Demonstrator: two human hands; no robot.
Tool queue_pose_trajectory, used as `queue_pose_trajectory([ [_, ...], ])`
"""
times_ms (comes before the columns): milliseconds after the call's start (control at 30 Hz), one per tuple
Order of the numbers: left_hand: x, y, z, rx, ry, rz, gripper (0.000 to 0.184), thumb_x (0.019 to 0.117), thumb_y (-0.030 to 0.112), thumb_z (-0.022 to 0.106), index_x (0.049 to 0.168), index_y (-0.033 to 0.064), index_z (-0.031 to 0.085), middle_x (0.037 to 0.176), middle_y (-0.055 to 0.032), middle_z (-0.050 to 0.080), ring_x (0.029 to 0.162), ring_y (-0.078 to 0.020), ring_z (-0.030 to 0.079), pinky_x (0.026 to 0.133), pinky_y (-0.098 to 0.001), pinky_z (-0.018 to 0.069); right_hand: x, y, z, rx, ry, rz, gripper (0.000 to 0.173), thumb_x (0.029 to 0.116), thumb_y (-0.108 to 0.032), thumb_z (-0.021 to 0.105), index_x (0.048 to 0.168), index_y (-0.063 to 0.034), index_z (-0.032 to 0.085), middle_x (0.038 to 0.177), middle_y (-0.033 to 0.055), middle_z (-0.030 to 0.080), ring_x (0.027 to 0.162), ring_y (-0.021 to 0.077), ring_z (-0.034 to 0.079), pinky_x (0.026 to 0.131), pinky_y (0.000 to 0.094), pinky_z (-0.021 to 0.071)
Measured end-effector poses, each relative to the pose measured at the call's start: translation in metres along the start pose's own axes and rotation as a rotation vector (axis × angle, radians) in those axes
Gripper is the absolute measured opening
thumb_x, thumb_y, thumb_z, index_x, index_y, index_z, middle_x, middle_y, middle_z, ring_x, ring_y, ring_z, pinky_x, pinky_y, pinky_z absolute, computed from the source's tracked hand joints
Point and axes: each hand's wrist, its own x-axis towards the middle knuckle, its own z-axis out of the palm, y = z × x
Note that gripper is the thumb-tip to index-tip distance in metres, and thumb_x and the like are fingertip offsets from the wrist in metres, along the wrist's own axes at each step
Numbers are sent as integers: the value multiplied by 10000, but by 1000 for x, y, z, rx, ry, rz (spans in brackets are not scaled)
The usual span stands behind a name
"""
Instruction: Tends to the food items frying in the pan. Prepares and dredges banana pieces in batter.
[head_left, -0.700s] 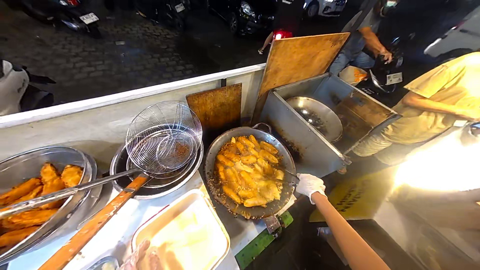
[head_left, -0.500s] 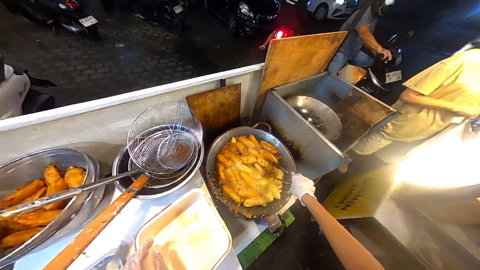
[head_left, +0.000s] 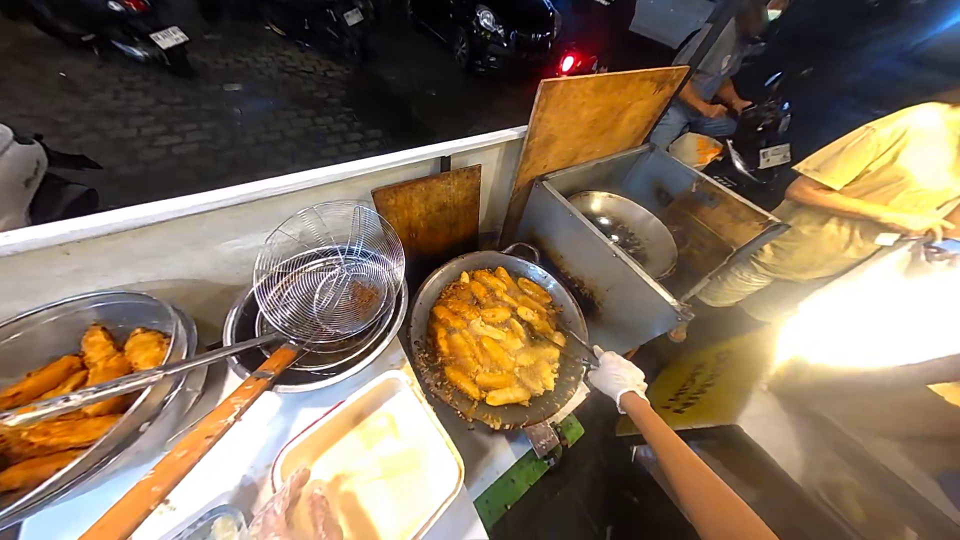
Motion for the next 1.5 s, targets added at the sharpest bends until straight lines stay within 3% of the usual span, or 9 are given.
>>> queue_pose_trajectory([
  [100,0,-3,1,-23,-2,13,364,991,204,559,1258,-20,662,1247,-229,670,1207,-311,633,1077,-424,483,-1,26,-19,253,-107,24,446,878,-375,745,1279,-187,693,1103,140,739,967,318,722,845,581,565],
  [267,0,-1,-1,-42,-4,0,363,998,214,552,1247,-24,665,1235,-226,675,1186,-309,640,1060,-420,495,13,78,-10,683,-299,169,329,899,-181,769,1177,-34,671,926,121,697,741,202,680,681,371,585],
  [500,2,0,-3,-44,-29,4,369,1004,207,540,1265,-21,664,1247,-239,672,1208,-335,634,1083,-453,480,12,95,30,1016,-613,234,300,1025,-354,613,1213,-121,630,927,38,702,592,73,551,521,217,433],
  [700,0,4,-5,-46,-20,11,374,1000,211,560,1265,-34,658,1255,-238,667,1223,-338,622,1098,-451,466,-3,110,91,1263,-523,177,422,1014,-270,640,1419,-164,589,969,61,708,592,93,551,509,230,437],
  [833,-1,-1,-1,-55,-12,23,384,990,223,554,1271,-17,659,1246,-227,673,1222,-339,621,1095,-447,465,-10,109,65,1066,-303,77,437,992,-179,677,1420,-125,606,958,89,719,666,141,619,577,282,501],
  [933,0,3,-4,-77,-19,16,387,989,216,572,1278,-28,651,1259,-241,664,1220,-340,622,1091,-445,468,-16,95,20,453,-82,-16,456,990,-301,658,1440,-248,616,1188,115,726,984,275,722,837,502,598],
  [1033,0,9,-10,-90,-57,-19,392,995,216,575,1297,-25,641,1288,-241,652,1233,-343,617,1089,-457,473,-33,51,-14,-22,85,-9,515,934,-283,647,1446,-252,594,1314,151,682,1178,403,661,912,670,523],
  [1167,-1,12,-15,-66,-87,-41,400,999,226,569,1320,-3,633,1327,-228,638,1275,-347,594,1110,-474,455,-26,11,-20,-198,59,-52,536,864,-274,725,1368,-125,620,1324,186,658,1180,423,649,912,662,526],
  [1500,-2,11,-9,-111,0,-26,418,979,237,577,1309,-12,636,1282,-199,669,1235,-315,620,1095,-443,466,-38,18,-15,-154,-110,33,378,878,-399,687,1156,-147,721,1195,145,724,1141,358,683,910,636,526],
])
